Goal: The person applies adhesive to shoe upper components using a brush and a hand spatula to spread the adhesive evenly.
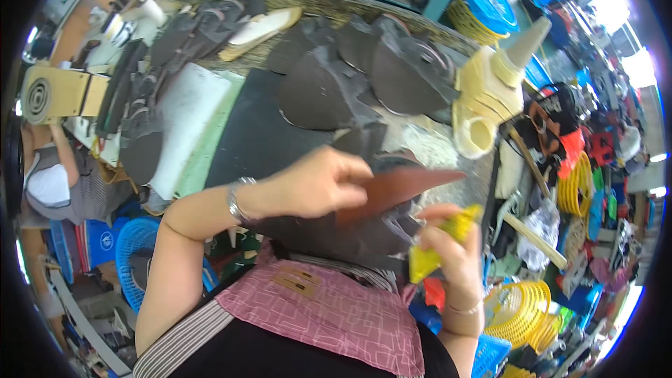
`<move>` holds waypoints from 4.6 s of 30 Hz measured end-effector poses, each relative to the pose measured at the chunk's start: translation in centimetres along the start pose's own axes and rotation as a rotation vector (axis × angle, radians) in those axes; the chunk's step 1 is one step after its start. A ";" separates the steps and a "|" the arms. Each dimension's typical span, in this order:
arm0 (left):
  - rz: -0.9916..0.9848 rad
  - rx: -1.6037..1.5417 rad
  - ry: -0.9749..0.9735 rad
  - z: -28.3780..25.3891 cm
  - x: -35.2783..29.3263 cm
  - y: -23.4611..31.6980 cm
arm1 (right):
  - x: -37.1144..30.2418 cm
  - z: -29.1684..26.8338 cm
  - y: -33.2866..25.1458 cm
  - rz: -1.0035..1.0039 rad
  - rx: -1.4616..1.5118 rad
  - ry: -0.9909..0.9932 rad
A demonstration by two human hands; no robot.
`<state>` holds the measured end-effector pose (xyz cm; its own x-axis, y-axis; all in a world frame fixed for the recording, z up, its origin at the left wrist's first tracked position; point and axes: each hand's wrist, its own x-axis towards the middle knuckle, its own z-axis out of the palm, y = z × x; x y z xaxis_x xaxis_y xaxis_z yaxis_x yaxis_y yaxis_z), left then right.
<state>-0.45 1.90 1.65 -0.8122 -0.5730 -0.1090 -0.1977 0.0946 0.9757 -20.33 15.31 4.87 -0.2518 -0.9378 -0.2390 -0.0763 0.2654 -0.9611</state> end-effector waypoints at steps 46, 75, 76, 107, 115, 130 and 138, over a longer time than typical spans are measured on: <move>0.547 0.958 -0.472 3.6 1.5 -6.3 | 13.2 -3.5 6.3 -0.060 -0.049 -0.047; 0.608 0.919 -0.312 2.4 -1.6 -7.7 | 4.6 0.8 10.8 -0.594 -0.429 0.129; 0.637 0.900 -0.293 2.6 -1.7 -8.0 | 2.1 0.0 11.3 -0.557 -0.389 0.067; 0.485 1.155 -0.175 5.6 -2.1 -4.0 | 0.1 -5.4 11.3 -0.636 -0.416 -0.160; 0.448 0.440 0.439 0.6 2.0 2.0 | -0.1 -11.5 10.5 -0.450 0.214 0.636; 0.041 0.451 -0.047 7.1 7.1 -4.9 | 0.1 -6.8 14.6 -0.346 -0.346 0.579; 0.107 0.429 -0.074 8.1 6.4 -5.7 | -3.7 -7.5 12.4 -0.277 -0.094 0.742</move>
<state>-8.97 4.32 -6.19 -0.8748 -0.4829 -0.0401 -0.3069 0.4881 0.8170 -27.55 23.71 -5.18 -0.7857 -0.5877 0.1930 -0.3030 0.0936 -0.9484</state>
